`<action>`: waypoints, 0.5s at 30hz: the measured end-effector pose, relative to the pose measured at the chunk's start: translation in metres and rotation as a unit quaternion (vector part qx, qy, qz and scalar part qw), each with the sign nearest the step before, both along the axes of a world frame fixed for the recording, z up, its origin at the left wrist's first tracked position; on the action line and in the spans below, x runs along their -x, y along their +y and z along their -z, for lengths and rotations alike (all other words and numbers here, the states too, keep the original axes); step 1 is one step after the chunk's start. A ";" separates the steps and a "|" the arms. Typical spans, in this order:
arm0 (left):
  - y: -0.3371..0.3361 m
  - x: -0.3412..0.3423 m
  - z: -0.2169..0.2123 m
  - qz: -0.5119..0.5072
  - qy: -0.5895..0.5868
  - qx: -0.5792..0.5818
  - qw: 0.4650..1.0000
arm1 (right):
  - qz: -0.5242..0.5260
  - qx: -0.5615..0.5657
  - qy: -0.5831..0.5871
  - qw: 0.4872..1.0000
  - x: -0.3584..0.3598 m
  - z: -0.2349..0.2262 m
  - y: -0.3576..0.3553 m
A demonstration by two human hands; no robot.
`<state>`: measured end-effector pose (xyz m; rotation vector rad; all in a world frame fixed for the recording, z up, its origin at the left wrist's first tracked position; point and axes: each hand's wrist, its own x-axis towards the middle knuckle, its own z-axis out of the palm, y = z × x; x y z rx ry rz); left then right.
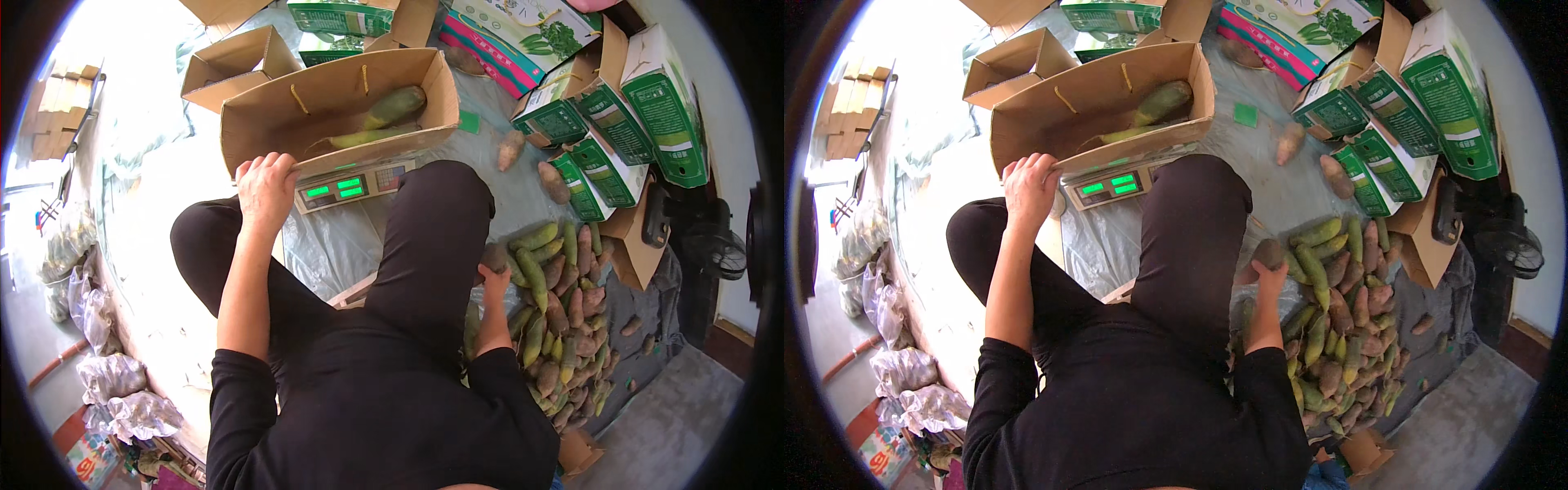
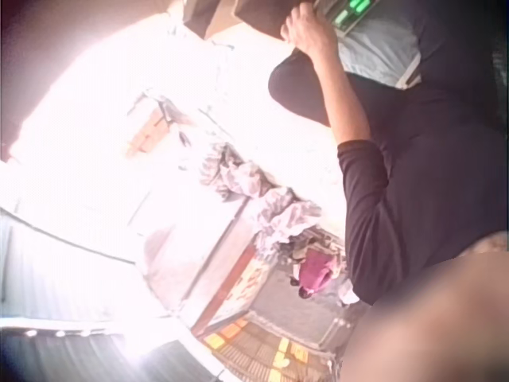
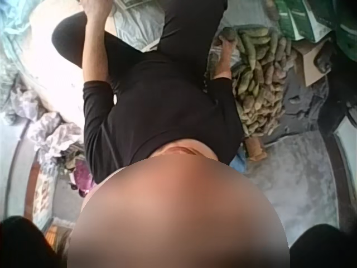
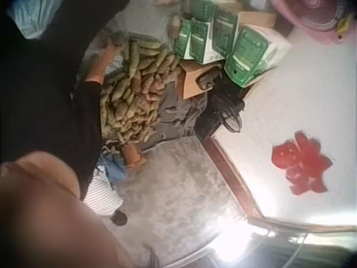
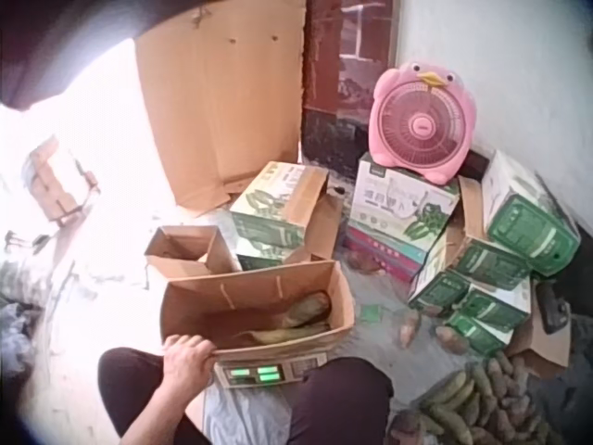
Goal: Packaging and weighing long green vegetables into boxes.
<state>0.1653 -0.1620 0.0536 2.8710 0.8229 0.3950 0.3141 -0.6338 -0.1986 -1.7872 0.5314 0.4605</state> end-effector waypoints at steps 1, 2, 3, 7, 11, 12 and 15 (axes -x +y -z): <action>0.001 0.001 0.002 0.001 -0.001 -0.001 1.000 | -0.071 -0.007 -0.074 0.995 -0.012 -0.008 0.010; 0.002 0.002 0.003 0.000 -0.003 -0.001 1.000 | -0.089 0.022 -0.104 0.990 -0.024 -0.017 0.018; 0.002 0.004 0.004 -0.004 -0.004 -0.003 1.000 | -0.109 0.049 -0.132 0.984 -0.038 -0.041 0.037; 0.001 0.007 -0.001 -0.007 0.002 0.000 1.000 | -0.232 0.020 -0.269 0.935 -0.095 -0.120 0.082; 0.002 0.004 0.002 0.002 0.001 0.004 1.000 | -0.264 -0.057 -0.376 0.886 -0.121 -0.225 0.146; 0.002 0.007 0.003 0.000 0.000 0.002 1.000 | -0.271 -0.065 -0.380 0.882 -0.117 -0.257 0.167; 0.003 0.008 0.002 -0.002 -0.006 0.000 1.000 | -0.327 -0.083 -0.433 0.836 -0.113 -0.315 0.220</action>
